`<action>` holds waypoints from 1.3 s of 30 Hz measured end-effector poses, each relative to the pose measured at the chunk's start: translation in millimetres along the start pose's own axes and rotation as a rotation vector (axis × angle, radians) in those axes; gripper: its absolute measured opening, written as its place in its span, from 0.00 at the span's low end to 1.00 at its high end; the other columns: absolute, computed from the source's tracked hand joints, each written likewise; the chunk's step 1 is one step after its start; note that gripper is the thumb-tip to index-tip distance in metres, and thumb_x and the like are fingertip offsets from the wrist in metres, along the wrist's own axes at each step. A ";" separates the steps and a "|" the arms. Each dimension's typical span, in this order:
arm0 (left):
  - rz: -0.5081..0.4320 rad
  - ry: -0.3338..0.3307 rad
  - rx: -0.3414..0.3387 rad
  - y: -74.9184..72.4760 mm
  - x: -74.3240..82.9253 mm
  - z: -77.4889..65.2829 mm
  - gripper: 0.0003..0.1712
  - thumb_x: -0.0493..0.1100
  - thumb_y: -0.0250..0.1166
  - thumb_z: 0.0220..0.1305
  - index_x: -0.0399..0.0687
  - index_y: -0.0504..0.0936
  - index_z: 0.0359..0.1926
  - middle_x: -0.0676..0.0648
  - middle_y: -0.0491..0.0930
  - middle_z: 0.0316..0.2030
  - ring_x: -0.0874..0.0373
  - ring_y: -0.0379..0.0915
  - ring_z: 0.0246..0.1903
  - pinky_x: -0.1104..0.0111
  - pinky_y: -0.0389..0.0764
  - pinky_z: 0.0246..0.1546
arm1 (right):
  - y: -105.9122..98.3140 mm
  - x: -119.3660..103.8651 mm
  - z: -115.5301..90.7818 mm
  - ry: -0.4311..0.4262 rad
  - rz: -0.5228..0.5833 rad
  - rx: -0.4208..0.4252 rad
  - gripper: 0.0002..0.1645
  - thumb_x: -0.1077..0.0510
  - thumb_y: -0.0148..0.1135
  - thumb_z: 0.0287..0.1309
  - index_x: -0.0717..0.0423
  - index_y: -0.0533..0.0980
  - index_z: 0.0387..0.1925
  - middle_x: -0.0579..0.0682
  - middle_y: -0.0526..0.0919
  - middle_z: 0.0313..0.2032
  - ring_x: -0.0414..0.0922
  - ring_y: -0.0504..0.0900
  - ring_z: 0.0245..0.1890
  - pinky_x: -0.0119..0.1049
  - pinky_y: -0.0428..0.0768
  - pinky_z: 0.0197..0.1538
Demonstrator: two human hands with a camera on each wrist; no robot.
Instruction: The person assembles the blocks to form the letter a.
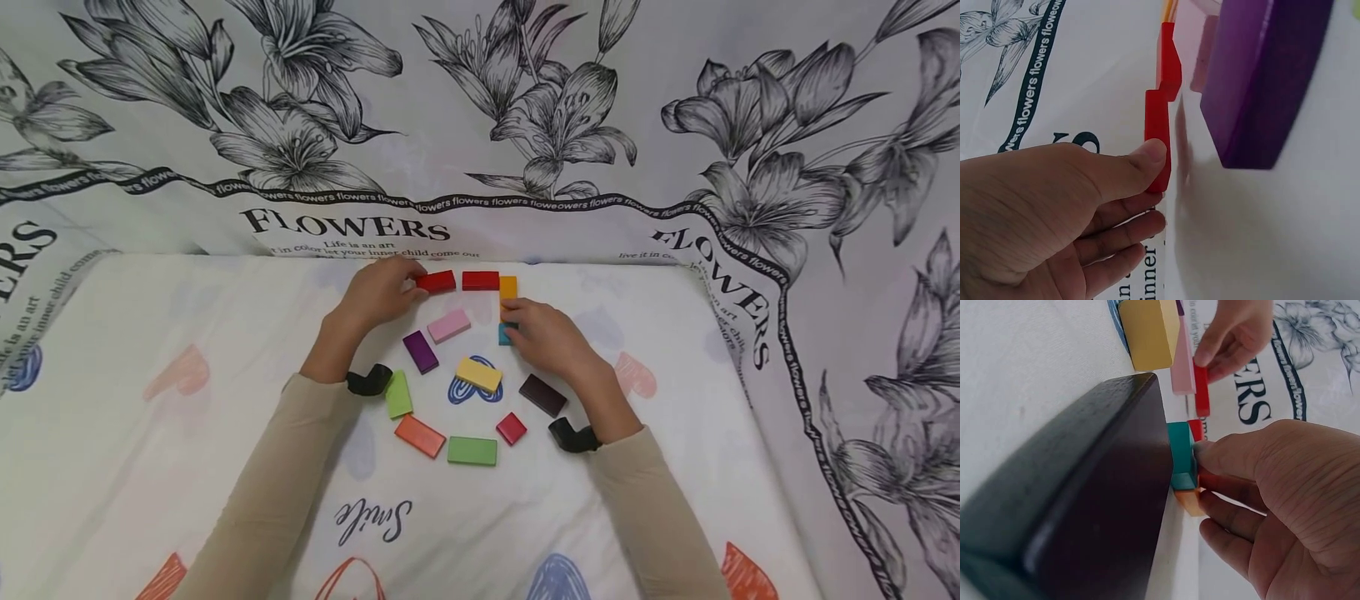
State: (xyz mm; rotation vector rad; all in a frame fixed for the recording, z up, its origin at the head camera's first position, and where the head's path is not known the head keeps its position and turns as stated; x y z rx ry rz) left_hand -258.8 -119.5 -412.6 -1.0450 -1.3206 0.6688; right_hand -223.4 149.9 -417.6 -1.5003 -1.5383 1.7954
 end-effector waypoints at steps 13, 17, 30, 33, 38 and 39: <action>0.005 0.002 0.008 -3.1 9.5 6.5 0.20 0.41 0.70 0.71 0.41 0.85 0.60 0.40 0.87 0.53 0.46 0.79 0.49 0.54 0.81 0.57 | -0.1 -0.8 0.3 -0.008 -0.021 0.006 0.25 0.57 0.63 0.74 0.59 0.77 0.69 0.56 0.76 0.74 0.57 0.70 0.78 0.55 0.70 0.78; 0.007 0.002 0.003 -2.4 9.7 7.8 0.20 0.42 0.70 0.70 0.41 0.86 0.60 0.40 0.87 0.52 0.46 0.79 0.49 0.54 0.81 0.57 | -0.1 -0.9 0.8 -0.003 -0.021 0.004 0.26 0.56 0.63 0.75 0.59 0.77 0.69 0.56 0.76 0.74 0.57 0.70 0.78 0.55 0.70 0.78; 0.048 0.014 -0.011 6.6 8.8 9.9 0.19 0.42 0.69 0.71 0.42 0.86 0.59 0.42 0.86 0.50 0.48 0.78 0.48 0.56 0.81 0.56 | -0.3 -2.4 -1.0 0.021 -0.036 -0.004 0.28 0.56 0.63 0.75 0.59 0.75 0.71 0.57 0.75 0.75 0.58 0.70 0.78 0.56 0.70 0.78; 0.050 0.014 -0.011 7.3 9.5 10.0 0.18 0.41 0.69 0.71 0.42 0.86 0.59 0.42 0.86 0.50 0.48 0.78 0.48 0.55 0.81 0.56 | -0.6 -2.5 -1.6 0.022 -0.038 -0.006 0.28 0.56 0.63 0.75 0.59 0.75 0.71 0.57 0.75 0.74 0.58 0.70 0.78 0.56 0.70 0.78; 0.048 0.011 -0.007 8.0 9.6 9.8 0.18 0.41 0.68 0.71 0.42 0.86 0.59 0.42 0.86 0.50 0.48 0.78 0.48 0.56 0.81 0.57 | 0.1 -2.3 -1.1 0.011 -0.036 0.001 0.27 0.56 0.63 0.75 0.59 0.75 0.71 0.57 0.75 0.74 0.58 0.70 0.78 0.56 0.70 0.78; 0.046 0.010 -0.007 8.1 9.4 9.6 0.18 0.41 0.68 0.71 0.41 0.86 0.58 0.42 0.86 0.50 0.48 0.78 0.47 0.56 0.81 0.56 | 0.4 -2.1 -1.0 0.010 -0.036 0.001 0.27 0.56 0.63 0.75 0.59 0.75 0.71 0.57 0.75 0.74 0.58 0.70 0.78 0.56 0.70 0.78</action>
Point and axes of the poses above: each hand's wrist, its own z-axis towards the middle knuckle, its own y-axis out of the palm, x = y × z, the point moved 2 cm from there along z, towards the middle knuckle
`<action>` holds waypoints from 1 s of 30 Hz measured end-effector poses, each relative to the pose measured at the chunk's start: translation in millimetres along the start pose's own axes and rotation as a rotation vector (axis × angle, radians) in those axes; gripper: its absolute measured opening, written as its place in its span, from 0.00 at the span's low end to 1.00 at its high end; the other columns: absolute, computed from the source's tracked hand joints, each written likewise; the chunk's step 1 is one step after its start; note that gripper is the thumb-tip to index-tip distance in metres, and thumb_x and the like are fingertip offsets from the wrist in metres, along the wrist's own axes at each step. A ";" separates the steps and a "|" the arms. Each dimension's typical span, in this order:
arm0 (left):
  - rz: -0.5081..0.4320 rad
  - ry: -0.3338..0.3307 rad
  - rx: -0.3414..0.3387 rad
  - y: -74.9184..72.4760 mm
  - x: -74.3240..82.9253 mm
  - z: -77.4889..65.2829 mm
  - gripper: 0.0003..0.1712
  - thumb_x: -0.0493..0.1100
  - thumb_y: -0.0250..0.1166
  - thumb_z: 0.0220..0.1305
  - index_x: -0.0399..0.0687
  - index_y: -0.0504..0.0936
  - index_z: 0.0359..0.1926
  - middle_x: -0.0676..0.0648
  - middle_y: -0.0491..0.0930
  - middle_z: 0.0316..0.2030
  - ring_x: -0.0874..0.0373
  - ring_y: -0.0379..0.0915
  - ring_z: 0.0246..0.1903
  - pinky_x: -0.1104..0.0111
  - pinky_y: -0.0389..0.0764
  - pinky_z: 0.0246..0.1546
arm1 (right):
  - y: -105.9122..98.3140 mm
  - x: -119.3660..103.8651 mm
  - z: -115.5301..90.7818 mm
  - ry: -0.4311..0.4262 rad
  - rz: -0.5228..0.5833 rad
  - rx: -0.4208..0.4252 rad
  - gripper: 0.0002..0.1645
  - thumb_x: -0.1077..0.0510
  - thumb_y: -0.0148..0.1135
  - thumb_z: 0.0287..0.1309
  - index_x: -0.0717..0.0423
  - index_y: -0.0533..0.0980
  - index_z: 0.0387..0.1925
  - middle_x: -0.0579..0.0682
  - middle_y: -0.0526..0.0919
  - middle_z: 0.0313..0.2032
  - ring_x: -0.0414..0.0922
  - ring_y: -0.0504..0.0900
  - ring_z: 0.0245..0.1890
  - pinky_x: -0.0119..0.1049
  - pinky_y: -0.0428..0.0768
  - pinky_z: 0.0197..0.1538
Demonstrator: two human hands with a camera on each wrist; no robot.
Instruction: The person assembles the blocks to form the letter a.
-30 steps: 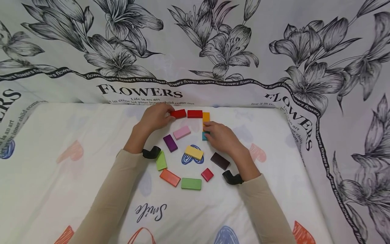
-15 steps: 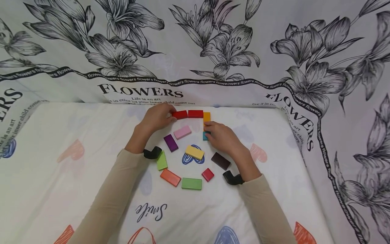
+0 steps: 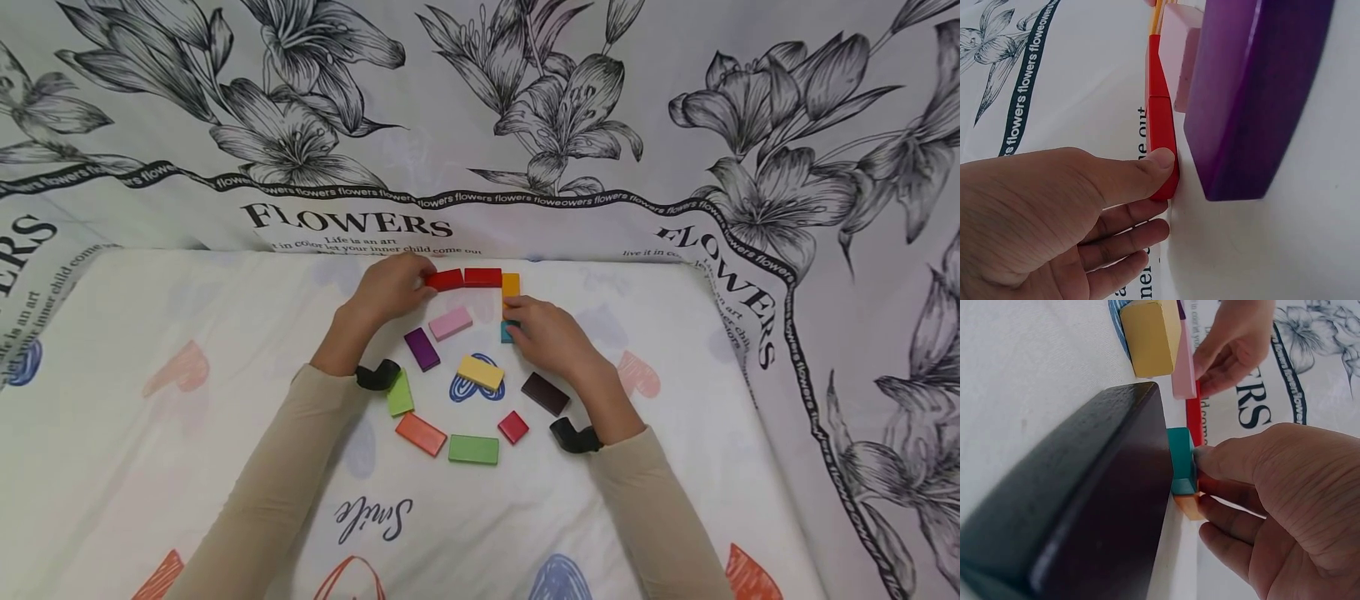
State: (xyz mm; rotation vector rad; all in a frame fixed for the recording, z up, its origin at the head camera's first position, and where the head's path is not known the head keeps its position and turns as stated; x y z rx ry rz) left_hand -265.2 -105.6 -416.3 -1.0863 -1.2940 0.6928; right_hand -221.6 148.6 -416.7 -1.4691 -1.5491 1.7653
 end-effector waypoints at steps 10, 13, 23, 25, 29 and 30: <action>-0.013 0.002 0.001 0.0 -0.7 -0.9 0.19 0.40 0.68 0.71 0.42 0.86 0.60 0.41 0.86 0.51 0.48 0.78 0.48 0.56 0.81 0.58 | 0.6 0.8 -0.1 -0.004 0.000 -0.001 0.27 0.56 0.63 0.74 0.59 0.76 0.70 0.57 0.75 0.74 0.59 0.71 0.78 0.56 0.70 0.78; -0.013 0.002 0.005 0.1 -1.0 -0.7 0.18 0.40 0.68 0.71 0.42 0.86 0.59 0.41 0.86 0.52 0.48 0.79 0.49 0.55 0.81 0.58 | 0.2 0.8 -0.5 -0.008 0.005 0.004 0.27 0.56 0.63 0.74 0.59 0.76 0.70 0.57 0.75 0.74 0.59 0.70 0.78 0.56 0.69 0.78; -0.011 0.001 0.008 -1.9 0.2 -2.5 0.19 0.41 0.68 0.71 0.41 0.86 0.60 0.40 0.86 0.52 0.47 0.79 0.50 0.55 0.81 0.59 | -0.6 0.5 0.1 -0.013 0.009 0.006 0.26 0.55 0.64 0.74 0.58 0.77 0.69 0.56 0.76 0.74 0.58 0.70 0.78 0.56 0.70 0.78; -0.011 0.000 0.010 -2.1 0.2 -3.1 0.19 0.41 0.67 0.71 0.41 0.86 0.60 0.40 0.86 0.52 0.47 0.78 0.49 0.55 0.81 0.58 | -0.8 1.0 0.3 -0.016 0.014 0.006 0.26 0.54 0.64 0.74 0.58 0.77 0.69 0.55 0.76 0.74 0.57 0.70 0.78 0.56 0.70 0.78; -0.017 0.000 0.009 -2.4 0.7 -3.9 0.19 0.41 0.67 0.72 0.41 0.86 0.60 0.40 0.86 0.51 0.47 0.78 0.49 0.55 0.81 0.58 | -0.5 2.5 0.1 -0.027 0.012 0.006 0.28 0.51 0.67 0.72 0.57 0.78 0.68 0.54 0.76 0.74 0.57 0.71 0.78 0.56 0.70 0.78; -0.018 -0.001 0.009 -2.3 0.9 -4.1 0.19 0.41 0.67 0.72 0.41 0.86 0.60 0.40 0.86 0.51 0.47 0.78 0.49 0.55 0.81 0.58 | -0.5 2.9 -0.1 -0.029 0.011 0.006 0.29 0.51 0.68 0.71 0.57 0.78 0.68 0.54 0.76 0.74 0.57 0.71 0.78 0.56 0.70 0.78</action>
Point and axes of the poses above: each hand's wrist, its own z-axis towards the middle knuckle, its own y-axis out of the palm, x = y × z, the point moved 2 cm from there along z, towards the middle knuckle
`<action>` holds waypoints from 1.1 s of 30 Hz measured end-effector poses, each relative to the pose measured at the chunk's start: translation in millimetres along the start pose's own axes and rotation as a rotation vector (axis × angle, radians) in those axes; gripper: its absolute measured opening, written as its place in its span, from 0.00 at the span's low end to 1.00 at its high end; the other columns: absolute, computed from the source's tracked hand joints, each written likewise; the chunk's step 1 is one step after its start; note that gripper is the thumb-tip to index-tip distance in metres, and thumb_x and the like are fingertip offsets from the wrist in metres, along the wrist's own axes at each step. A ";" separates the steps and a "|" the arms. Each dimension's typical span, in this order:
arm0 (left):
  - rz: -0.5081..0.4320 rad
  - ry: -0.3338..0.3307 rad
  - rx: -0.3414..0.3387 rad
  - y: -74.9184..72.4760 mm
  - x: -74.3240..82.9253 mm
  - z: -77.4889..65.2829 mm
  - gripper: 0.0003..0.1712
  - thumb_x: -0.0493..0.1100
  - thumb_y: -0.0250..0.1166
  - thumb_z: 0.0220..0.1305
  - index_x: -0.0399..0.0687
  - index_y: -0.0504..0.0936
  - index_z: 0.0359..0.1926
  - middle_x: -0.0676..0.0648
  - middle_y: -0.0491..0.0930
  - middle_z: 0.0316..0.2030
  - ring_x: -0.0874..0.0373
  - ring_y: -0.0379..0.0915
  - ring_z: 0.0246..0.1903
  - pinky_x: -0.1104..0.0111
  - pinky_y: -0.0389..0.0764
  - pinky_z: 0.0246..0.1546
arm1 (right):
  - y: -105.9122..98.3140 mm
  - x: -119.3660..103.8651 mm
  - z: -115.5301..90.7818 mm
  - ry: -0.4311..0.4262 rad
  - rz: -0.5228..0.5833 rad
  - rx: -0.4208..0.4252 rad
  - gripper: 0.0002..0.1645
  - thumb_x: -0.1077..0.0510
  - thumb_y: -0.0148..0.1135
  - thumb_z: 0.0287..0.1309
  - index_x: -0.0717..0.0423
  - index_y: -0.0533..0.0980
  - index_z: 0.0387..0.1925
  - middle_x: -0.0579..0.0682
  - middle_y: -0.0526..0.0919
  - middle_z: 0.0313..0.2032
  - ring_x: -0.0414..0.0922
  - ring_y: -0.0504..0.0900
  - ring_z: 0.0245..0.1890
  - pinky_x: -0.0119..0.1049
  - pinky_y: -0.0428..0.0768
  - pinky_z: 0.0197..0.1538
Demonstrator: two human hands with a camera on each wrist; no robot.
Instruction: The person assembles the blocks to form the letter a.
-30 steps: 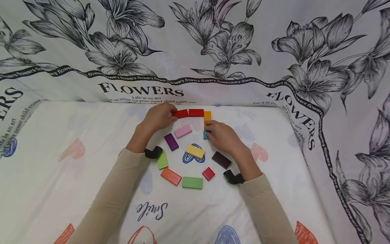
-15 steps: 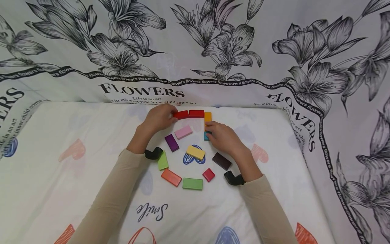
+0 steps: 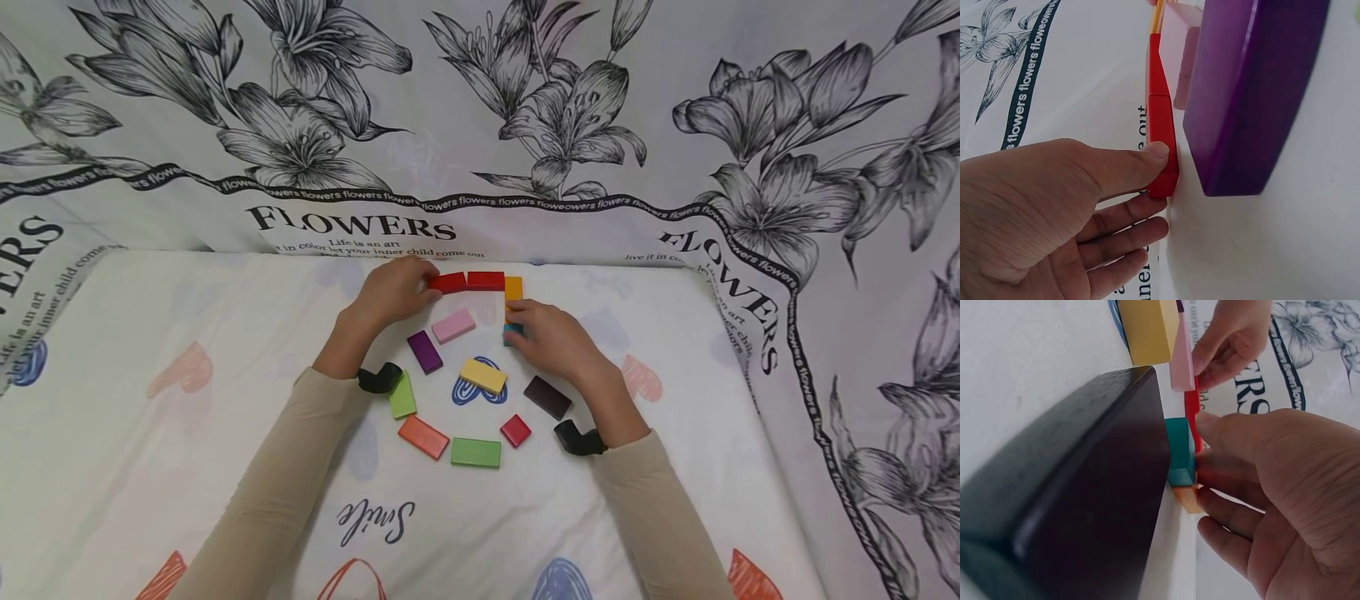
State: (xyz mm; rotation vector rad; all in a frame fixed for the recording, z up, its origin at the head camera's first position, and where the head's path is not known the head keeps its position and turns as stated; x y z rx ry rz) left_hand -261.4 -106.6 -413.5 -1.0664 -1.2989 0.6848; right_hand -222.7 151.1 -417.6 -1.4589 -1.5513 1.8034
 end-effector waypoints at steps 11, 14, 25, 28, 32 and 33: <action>0.011 -0.005 -0.001 1.3 -0.7 1.0 0.19 0.42 0.67 0.72 0.41 0.85 0.60 0.41 0.86 0.52 0.47 0.78 0.49 0.56 0.81 0.59 | 0.9 -0.1 -0.9 -0.005 -0.024 0.008 0.34 0.49 0.71 0.68 0.58 0.76 0.70 0.55 0.76 0.74 0.58 0.71 0.77 0.56 0.72 0.77; 0.010 -0.004 0.001 1.6 -0.8 1.3 0.19 0.42 0.67 0.72 0.42 0.86 0.60 0.41 0.86 0.52 0.47 0.78 0.49 0.56 0.82 0.59 | 1.2 -0.4 -0.7 -0.001 -0.027 0.008 0.34 0.49 0.72 0.68 0.58 0.76 0.70 0.55 0.76 0.74 0.58 0.72 0.77 0.56 0.73 0.76; 0.017 -0.019 -0.005 -0.1 2.4 -0.4 0.24 0.44 0.67 0.73 0.42 0.82 0.66 0.41 0.85 0.56 0.47 0.79 0.54 0.55 0.82 0.62 | -2.5 0.8 -3.2 -0.009 -0.029 0.012 0.34 0.49 0.72 0.67 0.59 0.77 0.69 0.56 0.76 0.73 0.57 0.72 0.76 0.56 0.72 0.77; 0.007 -0.018 0.003 -1.5 3.6 -5.2 0.26 0.47 0.66 0.74 0.43 0.80 0.68 0.40 0.82 0.61 0.46 0.78 0.60 0.53 0.81 0.65 | -2.5 2.0 -3.7 0.000 -0.025 0.014 0.34 0.49 0.73 0.67 0.58 0.77 0.69 0.56 0.76 0.73 0.57 0.72 0.76 0.56 0.72 0.77; -0.008 0.001 0.036 -5.4 3.8 -18.5 0.27 0.49 0.65 0.75 0.44 0.79 0.69 0.40 0.79 0.66 0.45 0.74 0.68 0.51 0.78 0.70 | -0.7 2.6 -2.1 -0.005 -0.012 0.010 0.34 0.49 0.73 0.67 0.58 0.77 0.69 0.55 0.76 0.73 0.57 0.72 0.77 0.55 0.72 0.77; -0.011 0.012 0.048 -7.0 4.4 -22.1 0.27 0.50 0.65 0.75 0.45 0.80 0.69 0.40 0.79 0.66 0.45 0.74 0.68 0.51 0.78 0.70 | -0.4 2.5 -1.4 -0.010 -0.010 0.009 0.33 0.49 0.73 0.67 0.58 0.77 0.69 0.55 0.77 0.73 0.57 0.72 0.77 0.55 0.72 0.77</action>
Point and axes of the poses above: each hand's wrist, its own z-axis towards the middle knuckle, its own y-axis out of the palm, x = y × z, the point moved 2 cm from there along z, towards the middle knuckle
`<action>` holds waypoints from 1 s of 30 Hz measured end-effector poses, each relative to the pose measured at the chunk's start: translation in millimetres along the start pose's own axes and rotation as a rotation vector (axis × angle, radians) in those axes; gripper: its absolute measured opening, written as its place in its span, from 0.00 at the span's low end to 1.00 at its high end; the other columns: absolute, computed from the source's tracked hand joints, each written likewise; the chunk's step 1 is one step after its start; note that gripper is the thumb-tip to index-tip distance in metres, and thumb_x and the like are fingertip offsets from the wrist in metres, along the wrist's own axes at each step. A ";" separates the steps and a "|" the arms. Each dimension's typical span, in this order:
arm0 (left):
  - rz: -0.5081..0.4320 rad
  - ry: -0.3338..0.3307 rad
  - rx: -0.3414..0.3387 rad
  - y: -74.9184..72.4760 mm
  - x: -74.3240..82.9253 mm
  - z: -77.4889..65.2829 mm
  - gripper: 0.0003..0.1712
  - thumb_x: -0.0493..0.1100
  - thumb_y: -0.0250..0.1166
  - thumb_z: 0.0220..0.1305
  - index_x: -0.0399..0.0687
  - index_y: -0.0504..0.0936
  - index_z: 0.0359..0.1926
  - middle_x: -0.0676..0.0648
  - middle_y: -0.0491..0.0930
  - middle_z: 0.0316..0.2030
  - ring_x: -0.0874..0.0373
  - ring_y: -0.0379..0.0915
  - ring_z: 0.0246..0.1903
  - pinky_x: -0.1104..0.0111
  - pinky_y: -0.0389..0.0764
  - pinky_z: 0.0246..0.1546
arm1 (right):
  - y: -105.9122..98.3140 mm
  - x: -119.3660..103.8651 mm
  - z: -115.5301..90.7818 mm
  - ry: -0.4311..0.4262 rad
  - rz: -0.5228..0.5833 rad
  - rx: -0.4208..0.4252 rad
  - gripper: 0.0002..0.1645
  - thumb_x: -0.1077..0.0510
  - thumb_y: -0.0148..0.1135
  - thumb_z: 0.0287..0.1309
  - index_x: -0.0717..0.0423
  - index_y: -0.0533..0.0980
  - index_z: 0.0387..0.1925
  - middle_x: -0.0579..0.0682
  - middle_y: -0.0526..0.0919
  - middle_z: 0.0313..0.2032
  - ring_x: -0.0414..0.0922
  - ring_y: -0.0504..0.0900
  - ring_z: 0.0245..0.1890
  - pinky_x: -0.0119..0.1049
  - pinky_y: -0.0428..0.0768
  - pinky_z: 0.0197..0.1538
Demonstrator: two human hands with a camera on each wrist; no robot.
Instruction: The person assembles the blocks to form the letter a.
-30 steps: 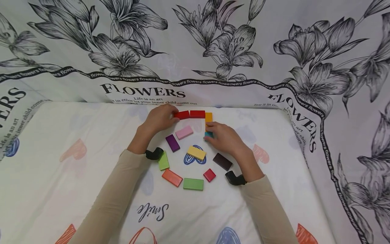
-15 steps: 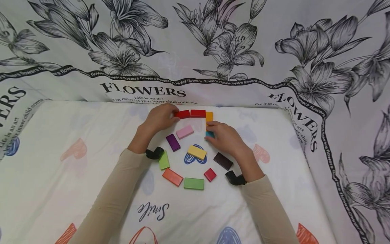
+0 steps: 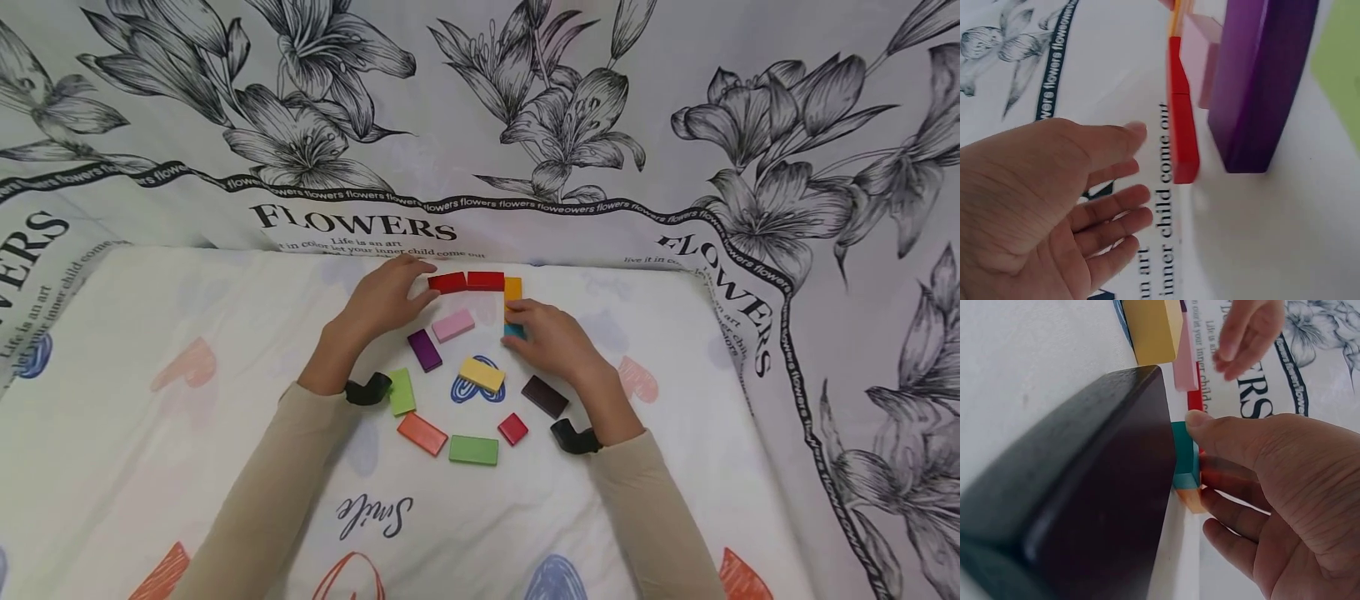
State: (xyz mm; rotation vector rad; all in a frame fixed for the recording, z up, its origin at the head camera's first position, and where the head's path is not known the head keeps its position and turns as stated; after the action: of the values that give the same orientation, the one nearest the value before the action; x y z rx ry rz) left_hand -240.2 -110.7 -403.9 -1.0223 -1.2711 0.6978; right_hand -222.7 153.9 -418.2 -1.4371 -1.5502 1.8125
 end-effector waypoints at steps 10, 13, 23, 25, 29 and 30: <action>-0.048 0.030 -0.034 -5.0 14.9 -25.2 0.25 0.49 0.67 0.74 0.45 0.82 0.66 0.41 0.84 0.61 0.47 0.80 0.60 0.52 0.83 0.63 | -1.1 -0.5 7.6 -0.012 -0.010 -0.012 0.26 0.51 0.66 0.73 0.57 0.79 0.68 0.54 0.77 0.73 0.56 0.71 0.77 0.56 0.70 0.78; -0.055 0.001 -0.079 -0.2 19.9 -29.4 0.25 0.50 0.68 0.73 0.45 0.83 0.66 0.42 0.85 0.59 0.47 0.81 0.60 0.52 0.83 0.64 | -3.7 2.1 8.1 -0.001 -0.008 -0.023 0.26 0.53 0.64 0.74 0.57 0.78 0.69 0.53 0.76 0.74 0.56 0.70 0.78 0.56 0.69 0.79; 0.024 -0.044 -0.136 17.3 26.5 -42.0 0.26 0.50 0.68 0.73 0.45 0.82 0.67 0.41 0.85 0.55 0.48 0.81 0.51 0.57 0.86 0.57 | 0.9 2.9 1.9 0.042 0.052 -0.038 0.27 0.54 0.63 0.74 0.55 0.77 0.70 0.52 0.74 0.76 0.56 0.67 0.80 0.56 0.68 0.79; 0.040 -0.033 -0.124 20.0 27.5 -43.1 0.25 0.50 0.68 0.73 0.45 0.83 0.66 0.42 0.86 0.51 0.49 0.80 0.47 0.59 0.86 0.52 | 0.6 2.2 1.1 0.030 0.042 -0.030 0.27 0.54 0.63 0.74 0.56 0.77 0.70 0.52 0.75 0.75 0.56 0.68 0.79 0.56 0.69 0.79; 0.054 -0.019 -0.094 23.2 29.2 -44.0 0.23 0.49 0.70 0.71 0.45 0.85 0.61 0.44 0.86 0.45 0.51 0.78 0.42 0.62 0.84 0.46 | -0.1 0.8 1.3 0.022 0.025 -0.017 0.26 0.55 0.64 0.74 0.57 0.77 0.69 0.52 0.75 0.75 0.56 0.69 0.79 0.56 0.70 0.78; 0.054 -0.019 -0.091 23.9 29.6 -44.1 0.22 0.49 0.70 0.71 0.45 0.86 0.60 0.44 0.85 0.44 0.51 0.77 0.42 0.62 0.83 0.45 | 0.0 0.4 1.5 0.023 0.025 -0.019 0.26 0.55 0.64 0.74 0.57 0.77 0.69 0.53 0.75 0.75 0.57 0.69 0.79 0.57 0.70 0.78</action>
State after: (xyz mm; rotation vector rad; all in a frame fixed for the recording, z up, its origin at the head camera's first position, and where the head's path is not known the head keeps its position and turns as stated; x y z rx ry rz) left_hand -188.8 -84.7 -412.1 -1.1305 -1.3050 0.6977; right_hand -224.1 153.5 -418.6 -1.4868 -1.5487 1.7936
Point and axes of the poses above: each hand's wrist, its own z-axis towards the middle knuckle, its own y-axis out of the palm, x = y × z, the point moved 2 cm from there along z, towards the middle knuckle
